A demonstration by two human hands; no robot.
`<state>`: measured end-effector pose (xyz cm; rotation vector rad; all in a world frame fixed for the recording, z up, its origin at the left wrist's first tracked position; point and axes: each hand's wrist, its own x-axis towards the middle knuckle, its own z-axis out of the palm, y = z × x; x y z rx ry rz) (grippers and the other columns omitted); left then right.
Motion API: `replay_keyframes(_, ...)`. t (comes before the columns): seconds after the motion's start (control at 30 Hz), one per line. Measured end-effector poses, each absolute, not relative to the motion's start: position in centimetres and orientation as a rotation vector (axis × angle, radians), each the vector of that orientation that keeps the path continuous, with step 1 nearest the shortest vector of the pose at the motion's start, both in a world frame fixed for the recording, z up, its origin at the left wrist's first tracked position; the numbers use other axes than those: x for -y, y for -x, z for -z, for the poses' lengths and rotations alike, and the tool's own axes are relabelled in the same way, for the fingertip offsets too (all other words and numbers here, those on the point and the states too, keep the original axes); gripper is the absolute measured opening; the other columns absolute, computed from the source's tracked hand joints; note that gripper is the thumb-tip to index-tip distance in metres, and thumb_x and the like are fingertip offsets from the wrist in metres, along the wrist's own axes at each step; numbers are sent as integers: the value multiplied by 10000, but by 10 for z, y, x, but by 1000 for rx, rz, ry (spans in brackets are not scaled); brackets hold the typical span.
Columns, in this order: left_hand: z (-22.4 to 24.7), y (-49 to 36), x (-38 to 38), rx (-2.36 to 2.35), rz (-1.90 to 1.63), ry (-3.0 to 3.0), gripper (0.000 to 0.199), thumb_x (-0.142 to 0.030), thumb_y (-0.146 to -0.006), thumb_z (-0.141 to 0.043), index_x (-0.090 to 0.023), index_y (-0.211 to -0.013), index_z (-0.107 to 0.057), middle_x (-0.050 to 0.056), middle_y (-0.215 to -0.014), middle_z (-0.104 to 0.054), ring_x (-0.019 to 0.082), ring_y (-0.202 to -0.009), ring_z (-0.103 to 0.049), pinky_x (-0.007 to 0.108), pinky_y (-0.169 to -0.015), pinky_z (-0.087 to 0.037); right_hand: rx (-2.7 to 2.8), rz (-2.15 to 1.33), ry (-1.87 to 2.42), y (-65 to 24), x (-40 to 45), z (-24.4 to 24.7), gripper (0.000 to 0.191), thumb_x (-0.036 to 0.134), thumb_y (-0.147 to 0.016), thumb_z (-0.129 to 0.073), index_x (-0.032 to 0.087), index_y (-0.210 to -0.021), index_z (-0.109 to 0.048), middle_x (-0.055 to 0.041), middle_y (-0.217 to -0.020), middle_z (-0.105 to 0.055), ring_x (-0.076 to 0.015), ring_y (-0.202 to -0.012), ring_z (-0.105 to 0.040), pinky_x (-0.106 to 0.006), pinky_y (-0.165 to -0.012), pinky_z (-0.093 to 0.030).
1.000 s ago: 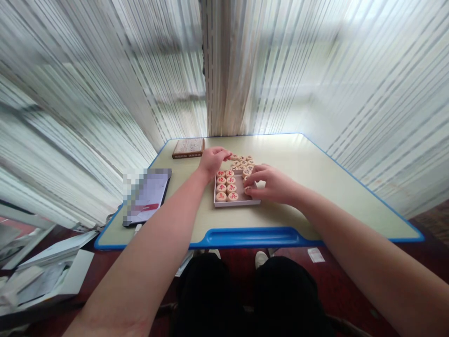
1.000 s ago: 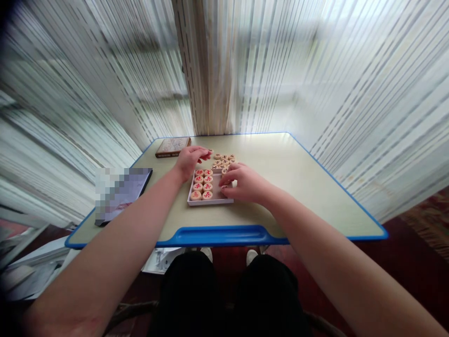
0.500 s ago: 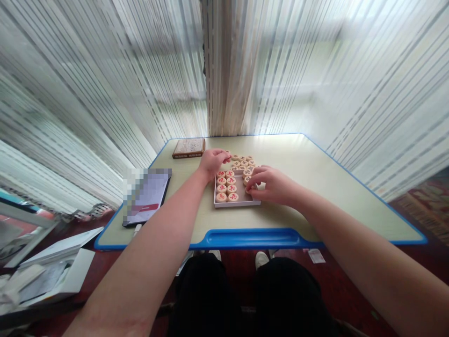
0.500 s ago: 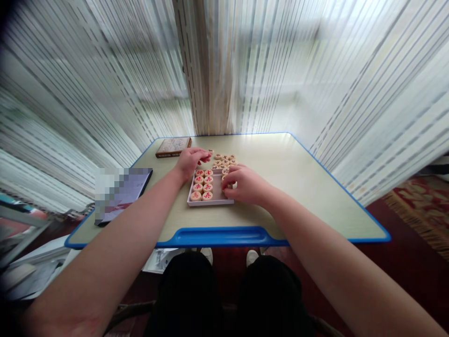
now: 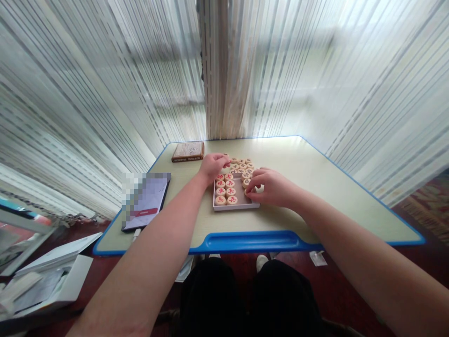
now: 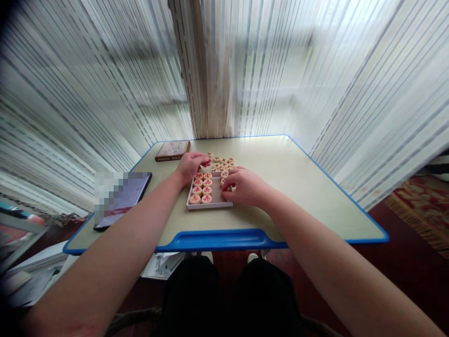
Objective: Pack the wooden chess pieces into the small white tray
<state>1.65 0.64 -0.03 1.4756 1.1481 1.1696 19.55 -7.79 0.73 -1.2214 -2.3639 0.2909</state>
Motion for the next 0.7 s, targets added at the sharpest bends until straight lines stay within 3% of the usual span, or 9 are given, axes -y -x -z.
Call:
replay_keyframes(0.23,9,-14,-14,-1139,-1180,-1527,145,-285,-588,-607,-150,-552,-646,15,-536,-594,126,-591,-505,267,-618,-403,2256,-244,1259,-199,76,-11,109,227,-760,-641,187,-729,-738,-40,-719,-621,-164,-723,-546,-291,-703,-428)
replay_keyframes(0.7,17,-10,-23,-1145,-1112,-1665,146,-273,-606,-609,-146,-547,-651,8,-536,-597,132,-603,-521,269,-638,-417,2242,-100,1329,-201,67,-1,102,242,-757,-655,211,-755,-752,-39,-696,-609,-178,-721,-535,-305,-712,-423)
